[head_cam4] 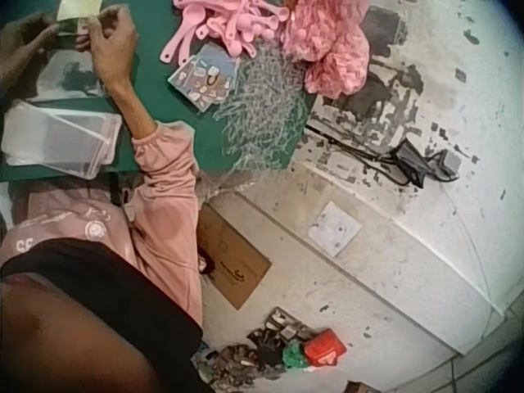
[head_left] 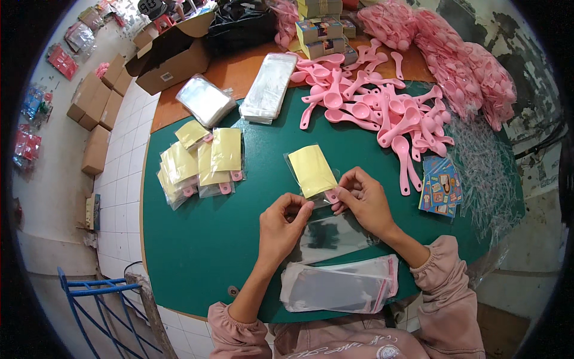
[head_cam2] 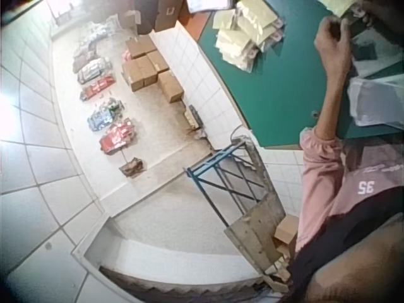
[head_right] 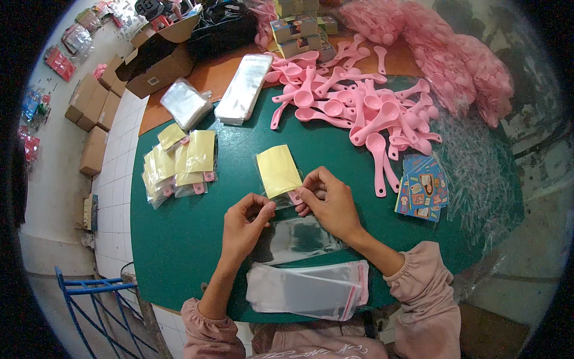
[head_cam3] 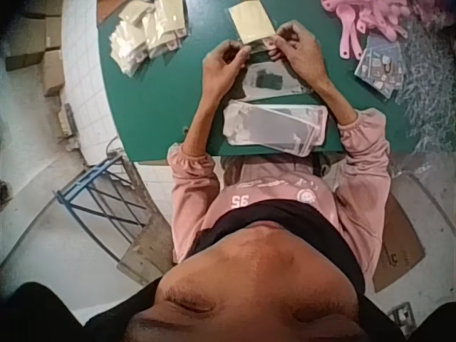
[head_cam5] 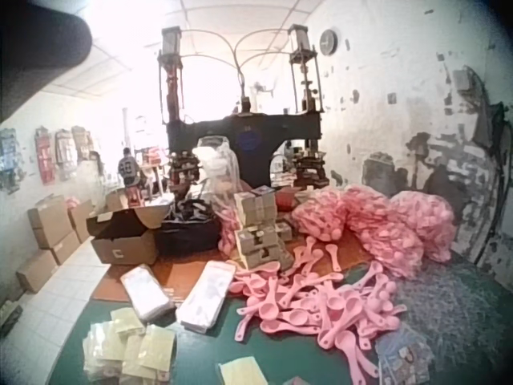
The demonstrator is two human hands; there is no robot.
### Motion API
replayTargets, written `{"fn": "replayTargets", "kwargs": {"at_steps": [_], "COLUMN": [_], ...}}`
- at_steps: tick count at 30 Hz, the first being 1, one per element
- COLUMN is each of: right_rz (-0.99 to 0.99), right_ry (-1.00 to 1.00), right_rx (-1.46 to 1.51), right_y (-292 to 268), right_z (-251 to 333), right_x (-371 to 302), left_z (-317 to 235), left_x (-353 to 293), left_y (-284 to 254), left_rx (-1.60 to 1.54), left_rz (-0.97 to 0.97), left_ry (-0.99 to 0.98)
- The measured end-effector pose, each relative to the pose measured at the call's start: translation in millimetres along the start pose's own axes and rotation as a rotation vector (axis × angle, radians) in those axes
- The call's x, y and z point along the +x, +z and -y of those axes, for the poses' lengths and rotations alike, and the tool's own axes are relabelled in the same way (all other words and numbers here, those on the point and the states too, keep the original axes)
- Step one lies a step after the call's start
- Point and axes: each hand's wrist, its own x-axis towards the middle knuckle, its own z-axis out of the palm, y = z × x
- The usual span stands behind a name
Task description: The person repeatedly picks up a pink plastic spoon, places it into a clear plastic bag, adds a small card, and seals the bag. The person stacks the completed packages on the table. The process is repeated continuously throughout the clip.
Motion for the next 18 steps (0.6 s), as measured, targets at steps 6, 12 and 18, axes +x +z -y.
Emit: {"fn": "replayTargets", "kwargs": {"at_steps": [6,12,18], "right_rz": [-0.018,-0.003,-0.002], "right_ry": [-0.038,-0.042,-0.022], "right_rx": [-0.029,0.009,-0.058], "right_y": [-2.6,-1.1,1.3], "right_z": [-2.1,-2.2,-4.6], "right_x": [-0.9,-1.9,-3.7], "left_z": [-1.4,0.3,-7.1], "left_x": [-2.8,-4.7,-8.7], "left_y": [5.4,3.6,4.0], "left_rx": [-0.123,-0.238,-0.073], "left_rz": [-0.056,-0.003,-0.062], "left_ry": [0.088,0.051,0.056]}}
